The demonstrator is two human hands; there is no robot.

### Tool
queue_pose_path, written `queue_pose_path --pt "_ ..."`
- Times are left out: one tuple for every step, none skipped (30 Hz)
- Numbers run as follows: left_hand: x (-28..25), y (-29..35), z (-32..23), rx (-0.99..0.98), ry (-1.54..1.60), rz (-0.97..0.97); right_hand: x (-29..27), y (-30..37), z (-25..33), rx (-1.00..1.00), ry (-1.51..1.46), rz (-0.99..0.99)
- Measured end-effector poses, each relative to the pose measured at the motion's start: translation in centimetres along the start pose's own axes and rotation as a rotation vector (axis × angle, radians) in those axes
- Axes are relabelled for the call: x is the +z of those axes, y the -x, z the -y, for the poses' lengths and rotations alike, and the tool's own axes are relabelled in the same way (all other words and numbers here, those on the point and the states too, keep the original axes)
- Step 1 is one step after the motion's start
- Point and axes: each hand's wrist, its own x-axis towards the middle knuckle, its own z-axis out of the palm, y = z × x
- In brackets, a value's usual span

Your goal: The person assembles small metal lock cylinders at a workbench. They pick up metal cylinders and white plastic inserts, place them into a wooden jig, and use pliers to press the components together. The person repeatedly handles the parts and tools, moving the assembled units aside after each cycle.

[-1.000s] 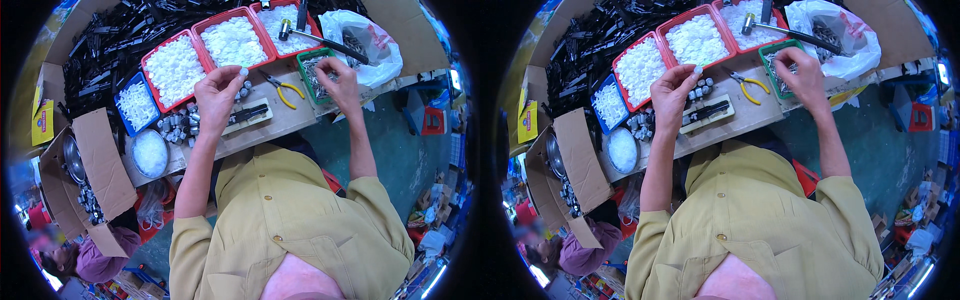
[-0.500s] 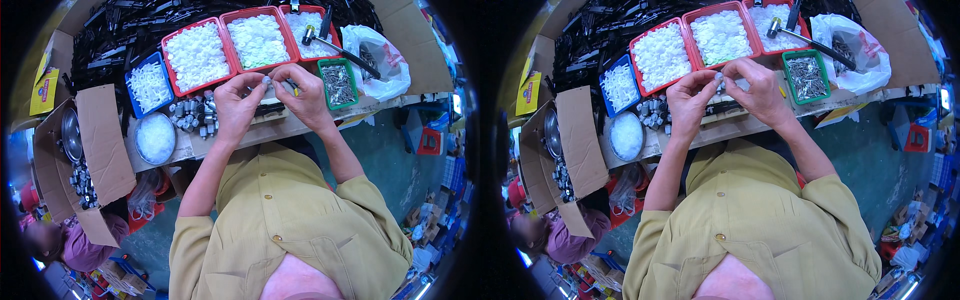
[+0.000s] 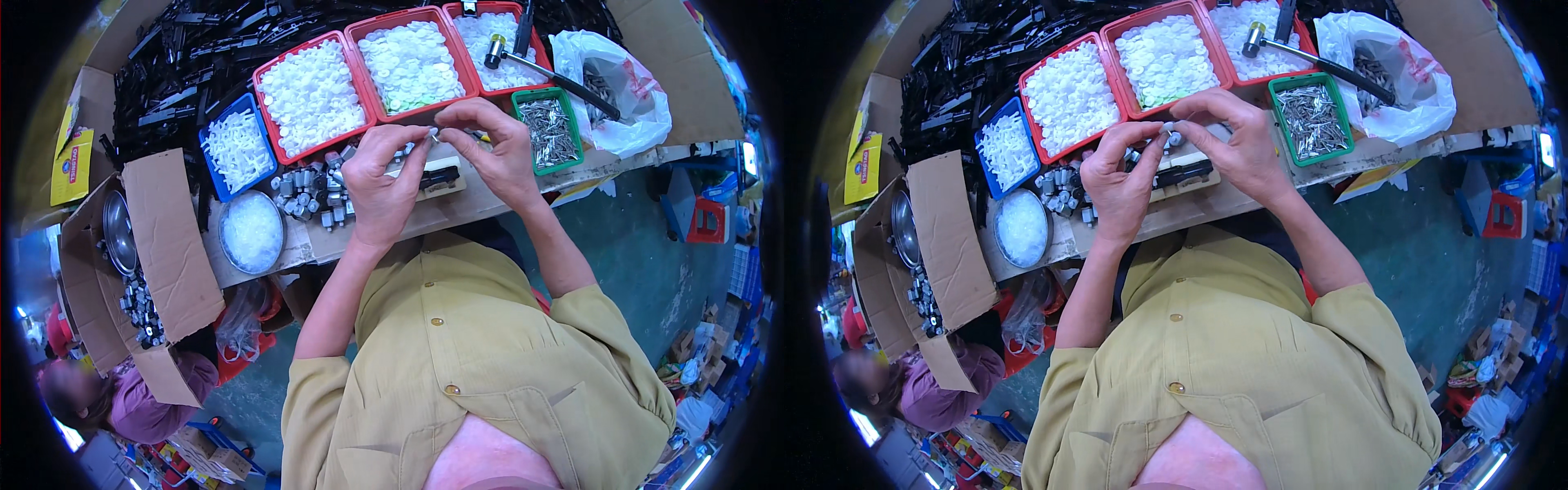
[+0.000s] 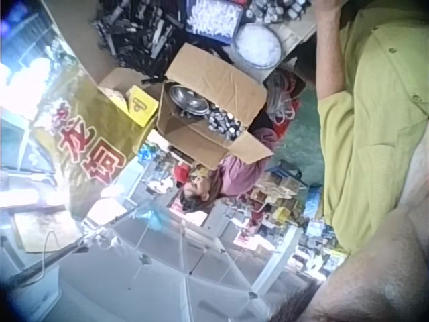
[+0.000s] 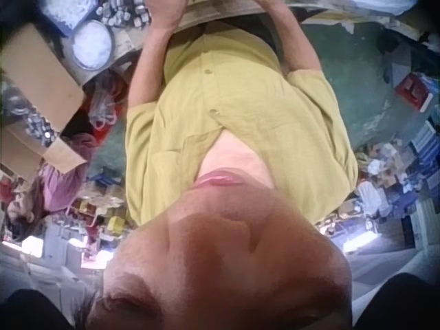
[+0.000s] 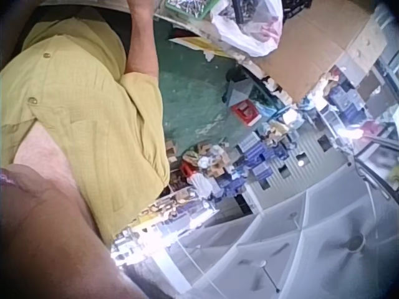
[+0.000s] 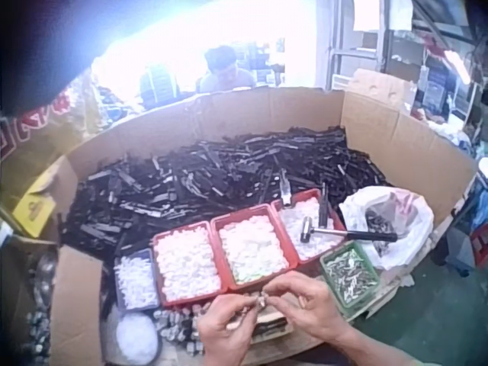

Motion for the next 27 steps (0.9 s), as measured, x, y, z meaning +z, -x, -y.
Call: queue_pose_path --pt "0.0 0.0 -0.2 0.021 0.004 0.012 -0.2 -0.1 -0.1 -0.038 0.035 0.035" --pt "0.0 0.2 -0.2 -0.002 0.020 0.020 -0.5 -0.1 -0.3 -0.076 0.070 0.071" --pt "0.0 0.4 0.0 -0.025 0.036 0.027 -0.7 -0.1 -0.3 -0.114 0.105 0.108" --pt "0.0 0.5 0.0 -0.049 0.051 0.032 -0.8 -0.1 -0.2 -0.118 0.116 0.103" --pt "-0.1 0.6 -0.2 -0.090 0.091 0.037 -0.9 0.0 -0.1 -0.121 0.127 0.099" --pt "-0.2 0.7 -0.5 -0.132 0.130 0.040 -0.9 0.1 0.1 -0.125 0.137 0.096" --pt "-0.3 0.8 -0.7 -0.176 0.171 0.042 -0.9 0.2 0.2 -0.135 0.152 0.108" --pt "-0.6 0.9 -0.5 -0.140 0.113 0.071 -0.8 0.4 0.2 -0.146 0.166 0.121" --pt "-0.9 1.0 -0.3 -0.104 0.054 0.100 -0.6 0.5 0.3 -0.157 0.180 0.134" --pt "-1.2 1.2 0.0 -0.067 -0.002 0.127 -0.5 0.7 0.3 -0.164 0.186 0.137" --pt "-1.4 1.4 0.4 -0.047 -0.031 0.137 -0.2 0.9 0.2 -0.170 0.193 0.141" --pt "-1.6 1.6 0.8 -0.027 -0.060 0.146 0.1 1.1 0.1 -0.177 0.198 0.145" --pt "-1.9 1.8 1.1 -0.009 -0.087 0.151 0.3 1.3 0.2 -0.176 0.193 0.153" --pt "-2.1 1.9 1.2 0.012 -0.102 0.154 0.4 1.4 0.3 -0.175 0.188 0.162" --pt "-2.4 2.0 1.3 0.033 -0.118 0.156 0.6 1.5 0.3 -0.173 0.183 0.170" --pt "-2.6 2.2 1.4 0.054 -0.134 0.158 0.8 1.6 0.2 -0.184 0.188 0.176" --pt "-2.7 2.3 1.3 0.049 -0.145 0.144 1.0 1.7 -0.1 -0.194 0.193 0.182" --pt "-2.9 2.4 1.1 0.045 -0.157 0.131 1.1 1.8 -0.3 -0.204 0.199 0.188" --pt "-3.0 2.7 1.0 0.039 -0.168 0.121 1.3 2.0 -0.5 -0.218 0.231 0.199" --pt "-3.2 3.0 0.9 0.077 -0.230 0.106 1.5 2.1 -0.7 -0.231 0.264 0.210" --pt "-3.5 3.3 0.9 0.116 -0.292 0.092 1.6 2.3 -0.9 -0.245 0.297 0.220" --pt "-3.8 3.6 0.9 0.157 -0.356 0.079 1.8 2.5 -1.4 -0.260 0.328 0.230" --pt "-4.0 4.2 1.0 0.197 -0.419 0.085 1.9 2.8 -1.9 -0.275 0.359 0.238" --pt "-4.1 5.1 1.3 0.238 -0.481 0.091 2.0 3.1 -2.4 -0.289 0.392 0.246" --pt "-4.2 5.9 1.8 0.277 -0.549 0.094 2.1 3.1 -2.9 -0.316 0.414 0.251" --pt "-3.9 6.6 2.2 0.318 -0.582 0.097 2.2 3.1 -3.3 -0.342 0.436 0.255" --pt "-3.8 7.1 2.4 0.344 -0.623 0.129 2.3 3.2 -3.7 -0.368 0.459 0.259"
